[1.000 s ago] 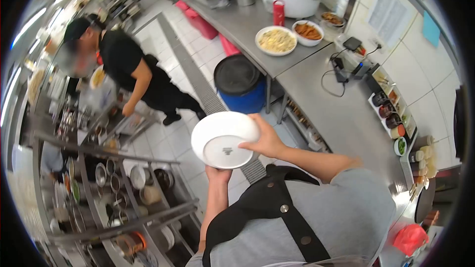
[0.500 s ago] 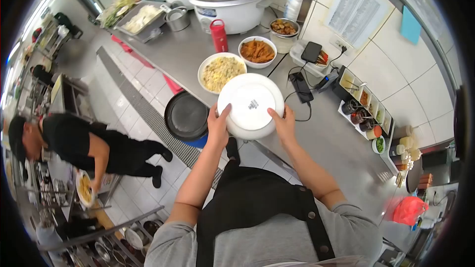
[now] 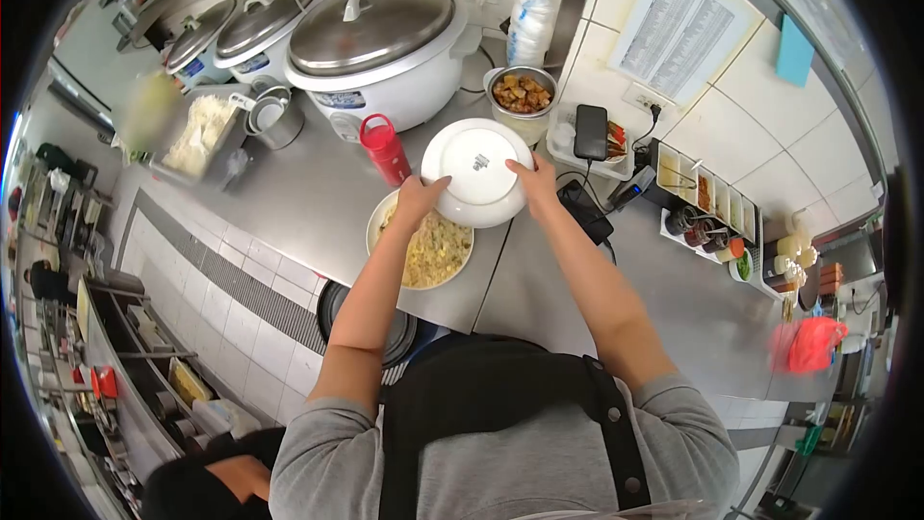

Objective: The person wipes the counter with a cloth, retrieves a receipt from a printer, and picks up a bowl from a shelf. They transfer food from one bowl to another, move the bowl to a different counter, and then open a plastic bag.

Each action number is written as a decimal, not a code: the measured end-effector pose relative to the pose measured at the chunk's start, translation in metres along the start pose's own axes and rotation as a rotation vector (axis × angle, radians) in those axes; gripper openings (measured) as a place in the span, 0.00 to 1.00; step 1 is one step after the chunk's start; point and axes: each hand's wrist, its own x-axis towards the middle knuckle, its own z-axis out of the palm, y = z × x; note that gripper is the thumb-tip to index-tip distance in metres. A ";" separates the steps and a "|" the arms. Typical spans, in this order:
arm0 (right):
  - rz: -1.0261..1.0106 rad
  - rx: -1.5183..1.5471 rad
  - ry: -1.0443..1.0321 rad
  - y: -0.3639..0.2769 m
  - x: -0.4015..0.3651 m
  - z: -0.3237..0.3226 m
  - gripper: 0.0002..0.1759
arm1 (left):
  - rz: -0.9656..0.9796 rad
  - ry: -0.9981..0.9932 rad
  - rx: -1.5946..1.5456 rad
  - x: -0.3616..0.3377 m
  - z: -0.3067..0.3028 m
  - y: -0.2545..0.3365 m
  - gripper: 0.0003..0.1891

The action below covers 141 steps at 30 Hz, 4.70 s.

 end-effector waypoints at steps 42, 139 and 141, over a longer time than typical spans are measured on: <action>0.069 -0.126 0.161 0.105 -0.068 0.020 0.27 | 0.054 0.390 0.260 -0.074 -0.061 -0.137 0.16; -0.481 -0.632 1.549 0.156 -0.526 -1.169 0.15 | -0.256 -1.201 0.339 -0.654 0.791 -0.024 0.16; -0.572 -0.643 1.317 0.103 -0.455 -1.097 0.13 | -0.406 -1.009 0.293 -0.631 0.759 -0.101 0.18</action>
